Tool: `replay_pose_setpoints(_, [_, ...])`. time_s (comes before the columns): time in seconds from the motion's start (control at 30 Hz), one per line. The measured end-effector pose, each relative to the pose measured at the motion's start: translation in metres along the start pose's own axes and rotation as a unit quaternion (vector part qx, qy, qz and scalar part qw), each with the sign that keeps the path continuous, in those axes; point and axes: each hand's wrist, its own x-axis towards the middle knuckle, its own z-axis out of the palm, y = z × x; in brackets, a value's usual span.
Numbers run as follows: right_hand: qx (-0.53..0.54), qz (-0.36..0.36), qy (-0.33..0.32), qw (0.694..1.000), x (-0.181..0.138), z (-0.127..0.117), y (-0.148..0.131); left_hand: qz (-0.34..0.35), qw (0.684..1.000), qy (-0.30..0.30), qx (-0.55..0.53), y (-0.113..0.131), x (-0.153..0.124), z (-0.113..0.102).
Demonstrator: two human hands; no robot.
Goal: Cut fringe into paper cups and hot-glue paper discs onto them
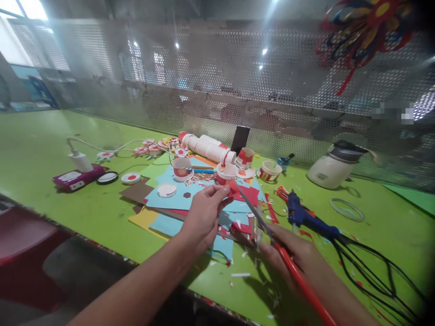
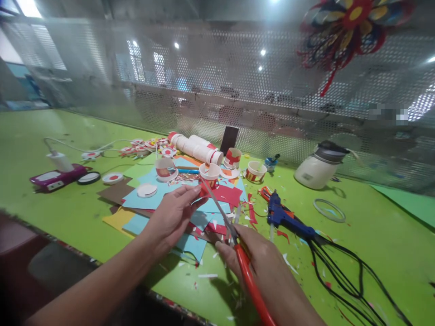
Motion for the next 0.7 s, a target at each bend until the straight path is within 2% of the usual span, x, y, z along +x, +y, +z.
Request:
replay_pose_setpoints(0.2, [0.033, -0.006, 0.012, 0.999, -0.003, 0.0, -0.007, -0.02, 0.999, -0.01, -0.038, 0.002, -0.002, 0.005])
replay_pose_setpoints(0.43, [0.056, 0.009, 0.054, 0.997, -0.006, 0.003, -0.012, -0.006, 0.998, -0.005, -0.056, 0.004, -0.008, 0.008])
replay_pose_setpoints(0.7, [0.074, 0.003, 0.038, 0.997, -0.005, 0.003, -0.012, 0.006, 0.999, 0.001, -0.048, 0.004, -0.009, 0.009])
